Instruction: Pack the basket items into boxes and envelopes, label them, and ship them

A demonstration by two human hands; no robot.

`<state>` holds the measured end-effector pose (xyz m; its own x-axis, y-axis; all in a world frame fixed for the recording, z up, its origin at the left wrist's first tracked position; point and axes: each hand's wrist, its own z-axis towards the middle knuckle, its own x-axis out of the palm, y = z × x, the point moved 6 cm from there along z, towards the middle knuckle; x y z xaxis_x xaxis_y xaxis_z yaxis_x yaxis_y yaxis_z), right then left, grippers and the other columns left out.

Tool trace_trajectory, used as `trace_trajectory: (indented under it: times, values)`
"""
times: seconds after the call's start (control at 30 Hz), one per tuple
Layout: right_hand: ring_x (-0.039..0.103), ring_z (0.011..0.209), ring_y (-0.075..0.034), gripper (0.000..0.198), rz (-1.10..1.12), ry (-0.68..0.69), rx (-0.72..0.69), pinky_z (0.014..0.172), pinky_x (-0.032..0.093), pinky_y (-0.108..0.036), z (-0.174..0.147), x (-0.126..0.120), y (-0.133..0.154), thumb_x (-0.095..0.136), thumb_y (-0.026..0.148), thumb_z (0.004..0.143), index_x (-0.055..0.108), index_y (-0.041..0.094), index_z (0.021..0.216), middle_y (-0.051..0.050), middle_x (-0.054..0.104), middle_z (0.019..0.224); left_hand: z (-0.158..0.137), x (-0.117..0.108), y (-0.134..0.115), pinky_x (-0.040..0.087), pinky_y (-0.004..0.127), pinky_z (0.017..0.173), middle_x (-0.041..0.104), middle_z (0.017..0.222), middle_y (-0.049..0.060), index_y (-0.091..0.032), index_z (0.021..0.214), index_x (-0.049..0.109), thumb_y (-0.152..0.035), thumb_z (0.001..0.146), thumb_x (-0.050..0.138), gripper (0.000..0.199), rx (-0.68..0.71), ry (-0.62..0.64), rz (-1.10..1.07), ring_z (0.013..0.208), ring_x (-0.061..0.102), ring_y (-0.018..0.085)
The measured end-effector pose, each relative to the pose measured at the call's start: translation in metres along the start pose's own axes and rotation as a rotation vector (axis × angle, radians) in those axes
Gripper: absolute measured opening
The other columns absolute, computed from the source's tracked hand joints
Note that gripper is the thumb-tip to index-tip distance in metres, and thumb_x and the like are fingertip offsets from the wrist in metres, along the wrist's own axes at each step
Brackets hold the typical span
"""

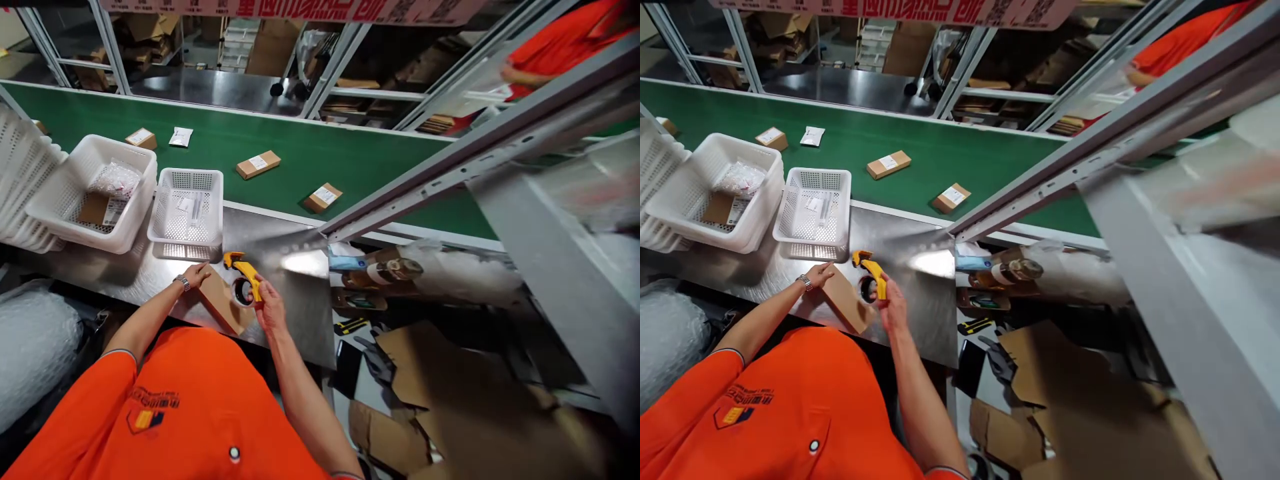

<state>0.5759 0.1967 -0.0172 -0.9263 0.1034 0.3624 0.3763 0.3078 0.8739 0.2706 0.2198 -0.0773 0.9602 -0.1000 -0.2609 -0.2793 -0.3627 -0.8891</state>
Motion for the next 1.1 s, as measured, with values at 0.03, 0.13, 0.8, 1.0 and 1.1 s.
trace_trajectory:
  times: [0.03, 0.13, 0.8, 1.0, 1.1]
  values:
    - [0.07, 0.073, -0.018, 0.063, -0.018, 0.032, 0.019, 0.065, 0.063, -0.031, -0.005, 0.013, -0.007, 0.086, 0.065, 0.083, 0.079, 0.021, 0.128, -0.004, 0.076, 0.089, 0.002, 0.002, -0.001, 0.06, 0.05, 0.112, 0.084, 0.128, 0.016, -0.015, 0.146, 0.076, -0.044, 0.09, 0.083, 0.064, -0.015, 0.004, -0.002, 0.123, 0.078, 0.035]
    - [0.067, 0.069, -0.017, 0.074, -0.15, 0.157, 0.112, 0.063, 0.061, -0.03, -0.014, 0.037, -0.032, 0.091, 0.069, 0.073, 0.079, 0.023, 0.13, -0.003, 0.077, 0.089, 0.004, 0.006, -0.005, 0.062, 0.048, 0.11, 0.083, 0.134, 0.014, -0.018, 0.142, 0.079, -0.042, 0.089, 0.083, 0.058, -0.016, 0.043, -0.027, 0.123, 0.077, 0.033]
    - [0.074, 0.132, -0.034, 0.08, -0.351, 0.462, 0.135, 0.114, 0.061, -0.049, -0.025, 0.023, -0.045, 0.098, 0.065, 0.07, 0.082, 0.03, 0.139, -0.01, 0.079, 0.144, -0.027, 0.009, -0.027, 0.051, 0.031, 0.059, 0.064, 0.058, 0.003, -0.019, 0.064, 0.063, -0.065, 0.098, 0.075, 0.059, -0.337, -0.032, -0.151, 0.056, 0.059, 0.016]
    - [0.075, 0.132, -0.037, 0.084, -0.428, 0.471, 0.099, 0.113, 0.062, -0.053, -0.026, 0.036, -0.033, 0.098, 0.059, 0.07, 0.078, 0.028, 0.146, -0.011, 0.078, 0.146, -0.024, -0.007, -0.018, 0.054, 0.03, 0.061, 0.063, 0.055, 0.003, -0.019, 0.059, 0.065, -0.051, 0.097, 0.078, 0.051, -0.301, -0.11, 0.015, 0.059, 0.063, 0.017]
    - [0.075, 0.133, -0.037, 0.086, -0.535, 0.419, 0.039, 0.116, 0.061, -0.053, -0.032, 0.032, -0.025, 0.101, 0.052, 0.066, 0.079, 0.027, 0.146, -0.011, 0.078, 0.144, -0.015, -0.028, -0.015, 0.056, 0.028, 0.065, 0.066, 0.06, 0.004, -0.018, 0.064, 0.071, -0.042, 0.098, 0.075, 0.041, -0.257, -0.21, 0.057, 0.065, 0.066, 0.017]
